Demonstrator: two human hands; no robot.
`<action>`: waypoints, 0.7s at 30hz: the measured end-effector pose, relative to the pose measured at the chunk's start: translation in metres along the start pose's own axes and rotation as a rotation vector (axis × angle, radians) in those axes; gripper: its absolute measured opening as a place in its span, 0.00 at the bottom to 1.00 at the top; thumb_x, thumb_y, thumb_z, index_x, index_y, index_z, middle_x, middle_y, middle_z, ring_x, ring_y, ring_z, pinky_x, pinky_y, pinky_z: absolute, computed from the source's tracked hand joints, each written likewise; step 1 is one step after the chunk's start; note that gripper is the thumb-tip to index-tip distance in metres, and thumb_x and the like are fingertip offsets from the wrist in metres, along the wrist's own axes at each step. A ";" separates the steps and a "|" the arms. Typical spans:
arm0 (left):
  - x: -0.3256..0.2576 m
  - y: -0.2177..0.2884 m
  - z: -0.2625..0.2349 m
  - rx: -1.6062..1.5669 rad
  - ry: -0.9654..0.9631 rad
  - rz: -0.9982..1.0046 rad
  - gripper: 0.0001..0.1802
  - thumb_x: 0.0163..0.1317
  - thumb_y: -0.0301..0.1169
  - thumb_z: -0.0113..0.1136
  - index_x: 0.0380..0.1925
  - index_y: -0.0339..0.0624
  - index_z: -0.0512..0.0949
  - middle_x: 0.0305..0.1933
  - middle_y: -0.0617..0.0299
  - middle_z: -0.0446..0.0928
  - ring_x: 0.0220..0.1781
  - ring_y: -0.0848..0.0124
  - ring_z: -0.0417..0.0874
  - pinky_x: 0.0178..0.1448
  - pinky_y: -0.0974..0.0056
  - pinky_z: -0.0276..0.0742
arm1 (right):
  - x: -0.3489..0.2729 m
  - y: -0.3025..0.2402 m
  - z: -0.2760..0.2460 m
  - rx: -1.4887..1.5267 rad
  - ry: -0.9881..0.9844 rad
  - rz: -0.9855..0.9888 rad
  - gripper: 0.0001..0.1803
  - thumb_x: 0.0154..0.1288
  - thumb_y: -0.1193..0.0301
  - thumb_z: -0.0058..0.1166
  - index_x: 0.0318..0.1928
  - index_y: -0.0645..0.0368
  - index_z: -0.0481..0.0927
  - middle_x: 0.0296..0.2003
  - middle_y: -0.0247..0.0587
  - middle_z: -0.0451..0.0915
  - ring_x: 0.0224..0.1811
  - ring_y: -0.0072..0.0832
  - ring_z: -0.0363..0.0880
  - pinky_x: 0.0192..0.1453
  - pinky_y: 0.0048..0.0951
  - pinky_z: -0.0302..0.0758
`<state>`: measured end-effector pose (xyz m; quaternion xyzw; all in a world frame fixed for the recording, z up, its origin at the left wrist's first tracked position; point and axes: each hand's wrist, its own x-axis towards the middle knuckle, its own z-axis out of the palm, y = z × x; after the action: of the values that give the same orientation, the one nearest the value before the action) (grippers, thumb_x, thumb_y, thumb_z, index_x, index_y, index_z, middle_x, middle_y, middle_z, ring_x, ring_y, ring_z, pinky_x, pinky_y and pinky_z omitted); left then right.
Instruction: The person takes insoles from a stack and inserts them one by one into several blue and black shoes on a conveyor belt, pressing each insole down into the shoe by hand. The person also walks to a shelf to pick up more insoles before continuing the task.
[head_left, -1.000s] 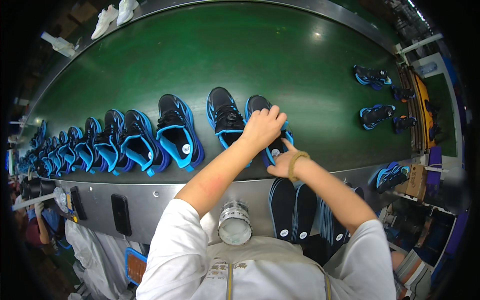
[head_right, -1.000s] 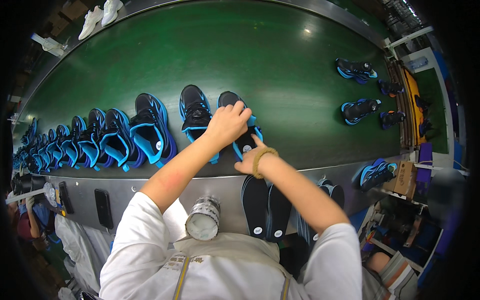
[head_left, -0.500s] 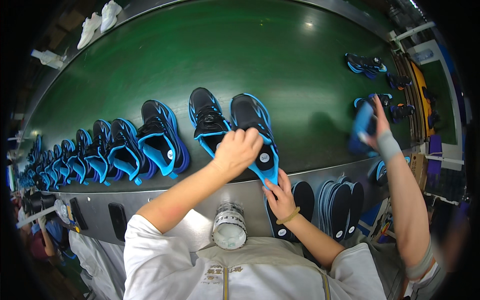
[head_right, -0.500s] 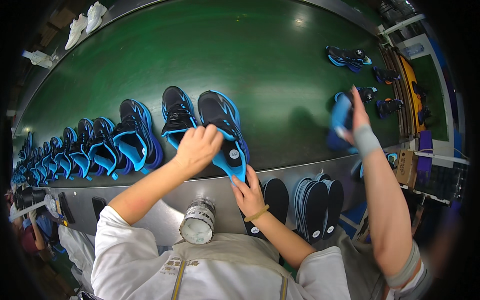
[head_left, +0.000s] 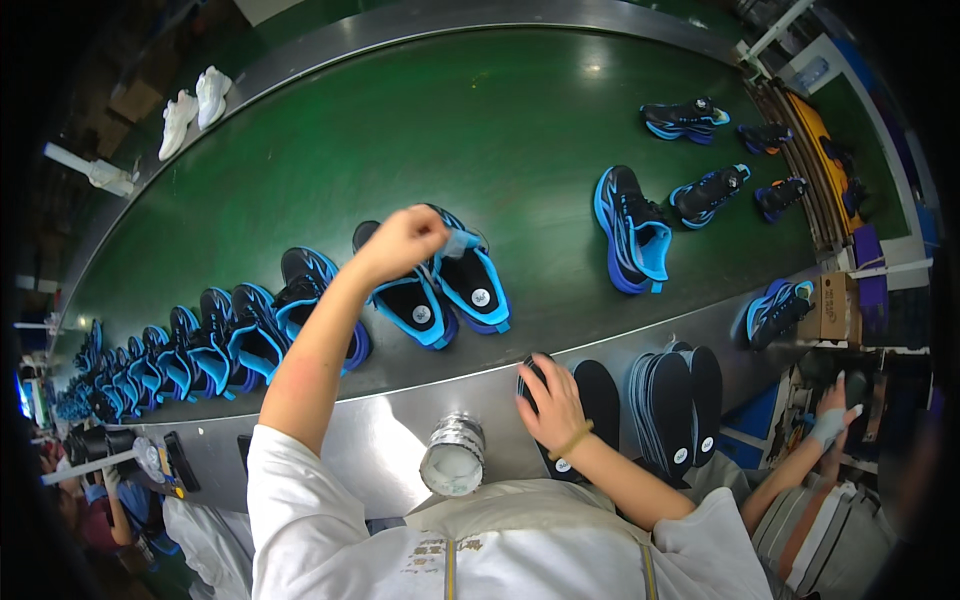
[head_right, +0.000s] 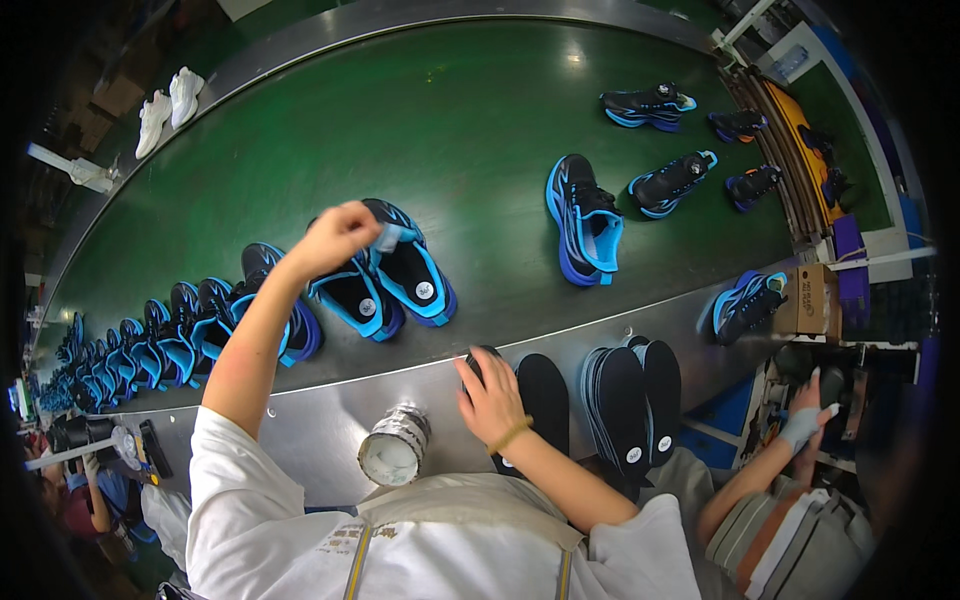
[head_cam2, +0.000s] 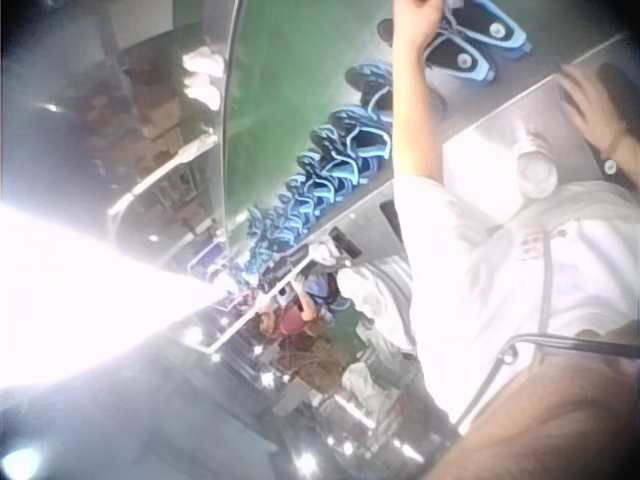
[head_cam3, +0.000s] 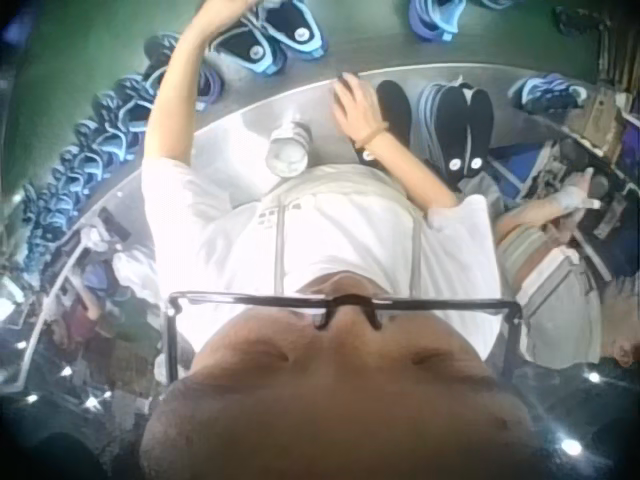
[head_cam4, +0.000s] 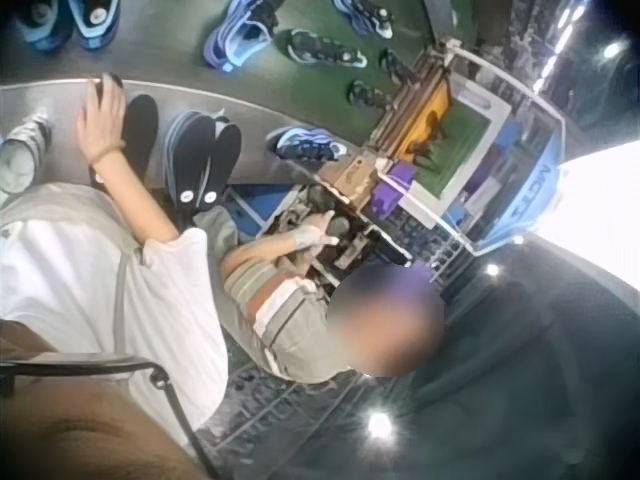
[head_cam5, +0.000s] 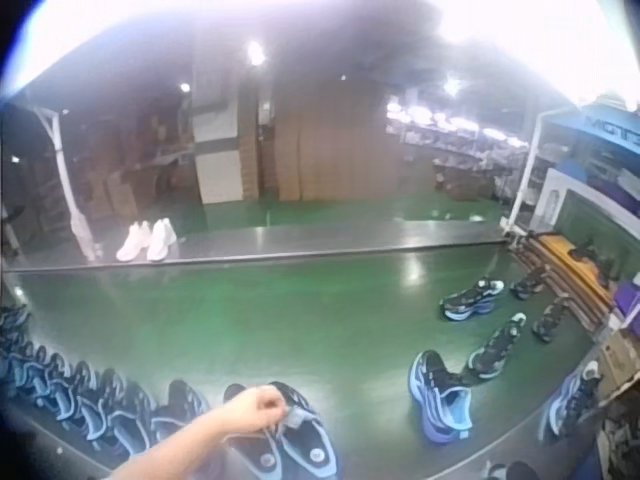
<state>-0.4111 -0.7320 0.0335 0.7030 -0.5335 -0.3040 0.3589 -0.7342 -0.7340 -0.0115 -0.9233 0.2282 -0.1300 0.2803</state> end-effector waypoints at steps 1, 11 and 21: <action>0.002 0.008 -0.006 -0.246 0.071 -0.148 0.07 0.49 0.28 0.52 0.27 0.37 0.75 0.30 0.61 0.72 0.24 0.74 0.69 0.27 0.70 0.64 | -0.023 0.007 -0.004 -0.039 -0.030 0.027 0.25 0.50 0.70 0.53 0.51 0.56 0.68 0.49 0.49 0.64 0.52 0.45 0.63 0.57 0.44 0.59; 0.097 0.075 0.088 -1.040 0.216 -0.253 0.09 0.46 0.32 0.56 0.19 0.48 0.64 0.15 0.70 0.58 0.13 0.78 0.56 0.17 0.70 0.50 | -0.112 0.012 -0.019 -0.231 -0.220 0.296 0.26 0.41 0.53 0.60 0.38 0.57 0.73 0.45 0.44 0.68 0.47 0.37 0.65 0.47 0.37 0.57; 0.170 0.105 0.223 0.422 -0.013 -0.001 0.27 0.56 0.49 0.49 0.54 0.51 0.64 0.42 0.47 0.72 0.42 0.53 0.75 0.44 0.56 0.72 | -0.118 0.027 -0.014 -0.050 -0.064 0.303 0.24 0.39 0.57 0.60 0.38 0.57 0.73 0.38 0.45 0.68 0.45 0.40 0.66 0.54 0.41 0.59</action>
<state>-0.6056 -0.9546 -0.0113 0.7609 -0.5873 -0.1901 0.2001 -0.8506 -0.7017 -0.0290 -0.8886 0.3592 -0.0512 0.2805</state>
